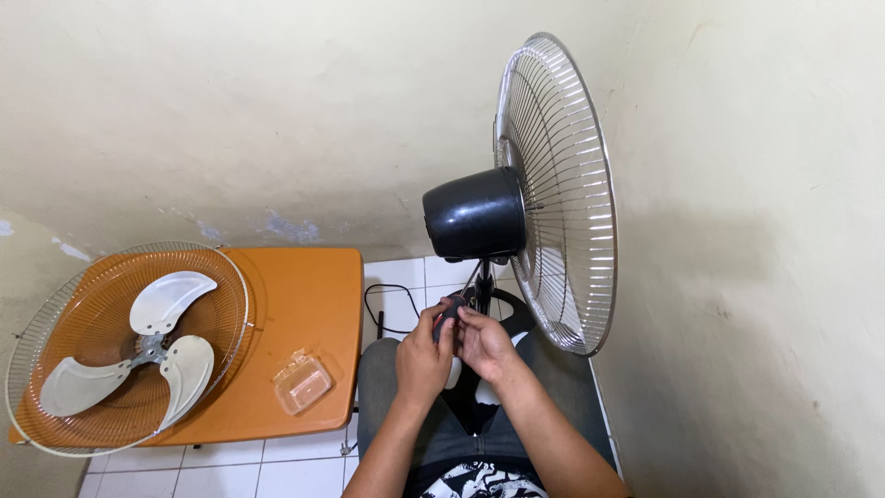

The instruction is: The person uses a screwdriver to tighten screws on the rear motor housing of a standing electric fan. The fan blades and front grille are removed and placed on a nearby table. The person repeatedly adjusts the screwdriver and repositions the fan to access the fasteners.

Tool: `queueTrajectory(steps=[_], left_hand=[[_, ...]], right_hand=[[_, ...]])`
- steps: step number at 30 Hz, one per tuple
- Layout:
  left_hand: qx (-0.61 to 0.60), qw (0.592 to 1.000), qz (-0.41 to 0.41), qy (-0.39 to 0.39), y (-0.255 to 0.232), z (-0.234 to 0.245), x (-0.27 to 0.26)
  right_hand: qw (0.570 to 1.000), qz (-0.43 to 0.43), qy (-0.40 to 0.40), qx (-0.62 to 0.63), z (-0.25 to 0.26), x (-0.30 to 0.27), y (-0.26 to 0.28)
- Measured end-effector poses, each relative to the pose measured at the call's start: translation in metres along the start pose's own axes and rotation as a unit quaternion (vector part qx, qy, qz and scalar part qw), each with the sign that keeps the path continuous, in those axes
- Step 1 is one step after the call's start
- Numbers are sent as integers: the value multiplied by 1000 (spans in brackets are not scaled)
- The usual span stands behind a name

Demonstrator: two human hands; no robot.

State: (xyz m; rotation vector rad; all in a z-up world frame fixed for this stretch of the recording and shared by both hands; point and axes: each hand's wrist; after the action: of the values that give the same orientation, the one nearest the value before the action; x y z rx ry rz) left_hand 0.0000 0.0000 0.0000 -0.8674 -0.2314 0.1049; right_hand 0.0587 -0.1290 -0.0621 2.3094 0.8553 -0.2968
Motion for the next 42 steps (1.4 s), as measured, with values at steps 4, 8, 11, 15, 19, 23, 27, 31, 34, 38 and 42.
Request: queueTrajectory(steps=[4,8,11,15,19,23,27,31,34,38,42], left_hand=[[27,988,-133,-72,2,0,-2],[64,983,-151,-78,3,3,-3],[26,989,-122,-76,2,5,-3],[-75,980,-147,-115,0,7,2],[-244,950,193,41,-1,4,5],[-168,985,28,-29,4,2,7],[-101,988,-81,-79,5,2,6],[-114,981,-113,-107,-1,2,4],[-171,981,-58,-70,-6,0,7],[-183,973,134,53,-5,-3,6],[-108,993,52,-20,-1,-10,8]], right_hand=[[999,-5,-26,26,-4,0,-2],[999,11,-48,10,-2,3,-5],[990,57,-118,-50,2,5,-10],[901,275,-234,-240,-12,1,-20],[743,454,-175,-459,-41,-27,-10],[610,531,-111,-577,-83,-48,30],[414,545,-141,-715,-121,-51,65],[369,456,-188,-788,-139,-32,92],[334,427,-224,-810,-141,-20,97],[364,399,-233,-809,-138,-8,97],[375,413,-243,-794,-133,3,95]])
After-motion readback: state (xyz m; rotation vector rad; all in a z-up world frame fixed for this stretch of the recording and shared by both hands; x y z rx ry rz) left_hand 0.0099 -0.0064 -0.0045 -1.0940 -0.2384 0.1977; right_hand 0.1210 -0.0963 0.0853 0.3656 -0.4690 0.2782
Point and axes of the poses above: each hand's wrist, its own x-axis towards the middle knuckle, its own z-axis out of the back of the hand, y = z × x, and after that the axes turned 1 degree about -z, right-handed
